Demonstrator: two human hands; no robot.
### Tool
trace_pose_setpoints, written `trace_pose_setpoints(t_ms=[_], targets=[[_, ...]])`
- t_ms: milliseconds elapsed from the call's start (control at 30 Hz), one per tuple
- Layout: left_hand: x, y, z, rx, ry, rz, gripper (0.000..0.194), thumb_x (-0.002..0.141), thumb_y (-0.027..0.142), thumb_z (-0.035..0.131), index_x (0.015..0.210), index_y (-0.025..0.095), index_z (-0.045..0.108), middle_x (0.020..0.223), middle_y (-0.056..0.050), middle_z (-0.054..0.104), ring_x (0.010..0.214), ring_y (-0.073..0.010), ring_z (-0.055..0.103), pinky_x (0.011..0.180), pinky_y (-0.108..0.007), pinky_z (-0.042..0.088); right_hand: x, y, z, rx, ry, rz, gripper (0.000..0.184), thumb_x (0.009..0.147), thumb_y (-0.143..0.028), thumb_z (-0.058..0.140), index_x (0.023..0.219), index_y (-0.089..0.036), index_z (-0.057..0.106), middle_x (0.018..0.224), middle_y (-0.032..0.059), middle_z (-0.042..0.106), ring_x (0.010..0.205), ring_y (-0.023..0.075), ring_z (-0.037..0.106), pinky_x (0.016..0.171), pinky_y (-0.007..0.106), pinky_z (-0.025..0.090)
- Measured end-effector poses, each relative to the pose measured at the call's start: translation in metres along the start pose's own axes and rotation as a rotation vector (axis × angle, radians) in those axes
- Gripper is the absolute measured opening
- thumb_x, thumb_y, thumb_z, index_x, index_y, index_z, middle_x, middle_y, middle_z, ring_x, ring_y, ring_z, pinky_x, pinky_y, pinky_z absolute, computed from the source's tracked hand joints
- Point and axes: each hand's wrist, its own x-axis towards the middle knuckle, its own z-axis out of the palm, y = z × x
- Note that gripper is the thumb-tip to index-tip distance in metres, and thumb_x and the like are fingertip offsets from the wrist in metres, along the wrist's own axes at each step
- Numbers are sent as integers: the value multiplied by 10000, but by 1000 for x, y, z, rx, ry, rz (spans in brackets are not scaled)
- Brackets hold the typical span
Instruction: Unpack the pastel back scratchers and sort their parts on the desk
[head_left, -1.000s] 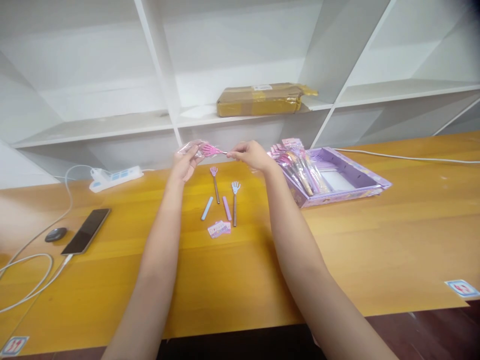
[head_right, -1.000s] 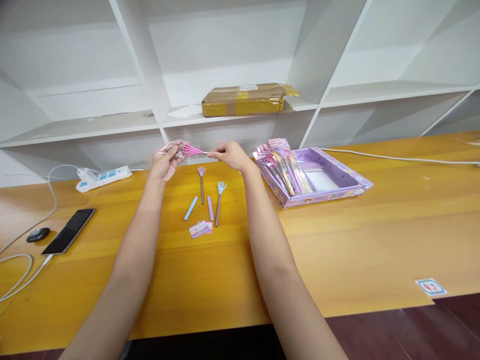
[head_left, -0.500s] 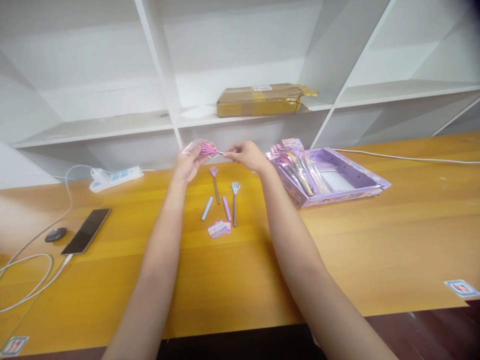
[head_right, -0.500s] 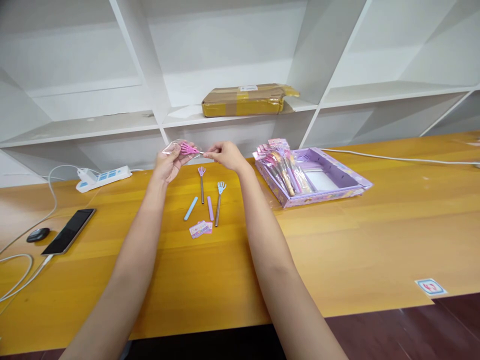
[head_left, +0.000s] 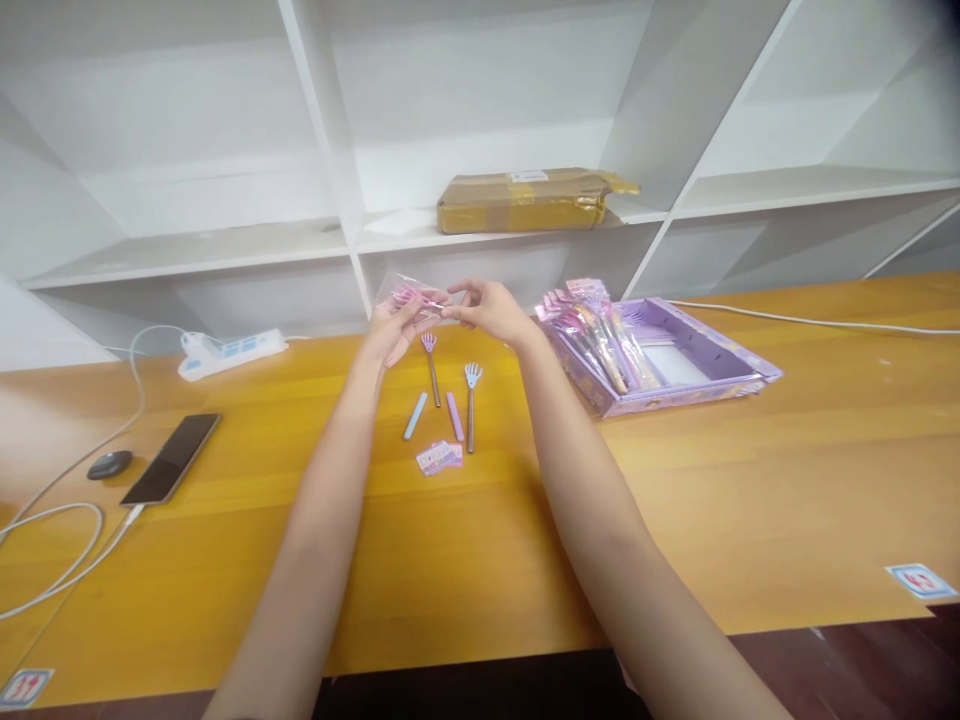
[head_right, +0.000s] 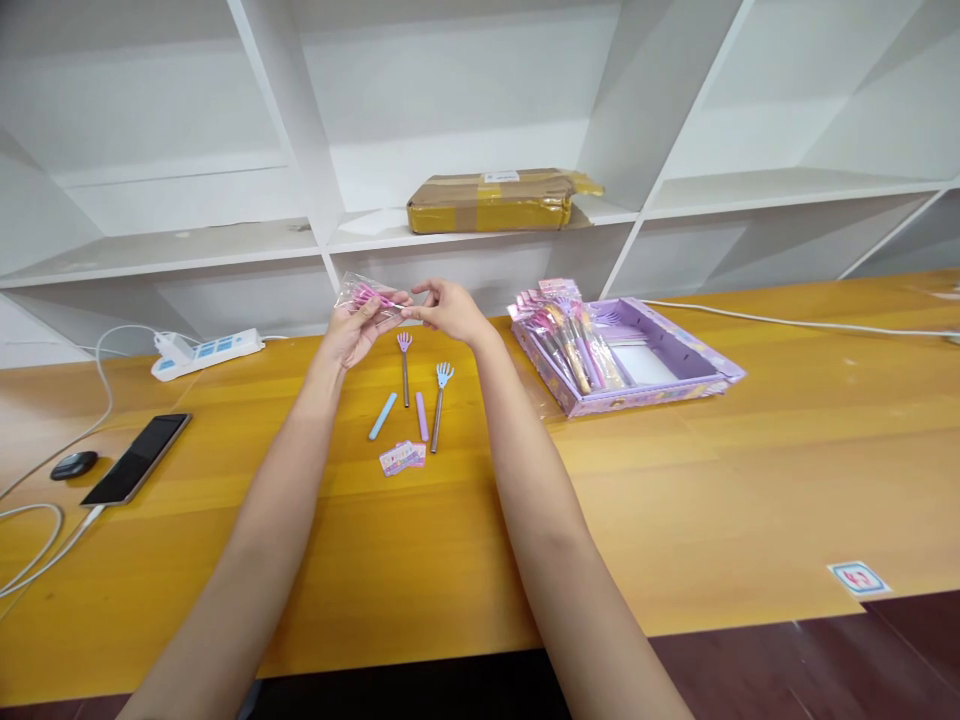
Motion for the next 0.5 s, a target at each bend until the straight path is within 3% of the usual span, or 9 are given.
trace_pose_setpoints(t_ms=[200,367,500], targets=[[2,-5,4,-37,15,17,280,927,326,883,1096,126,785,1226,-179,828,1354,-363,716,1252,-589,493,-3,-7,0,8,-21,28,428,889,-329,878,1238,-126,736,699,-8,702,611,131,612,596,251,492],[4,6,-6,-60,108,68,197,994,312,808,1078,141,760,1203,-162,836,1316,-351,741,1227,-584,521,-13,-3,-26,29,-214,146,358,866,-484,901,924,-154,774,716,35,714,664,137,622,605,245,487],[2,12,-16,-50,136,83,178,1015,303,776,1099,147,756,1237,-154,830,1316,-325,744,1231,-545,527,-18,0,-44,32,-201,173,418,819,-548,911,821,-159,760,733,42,723,635,125,586,590,251,453]])
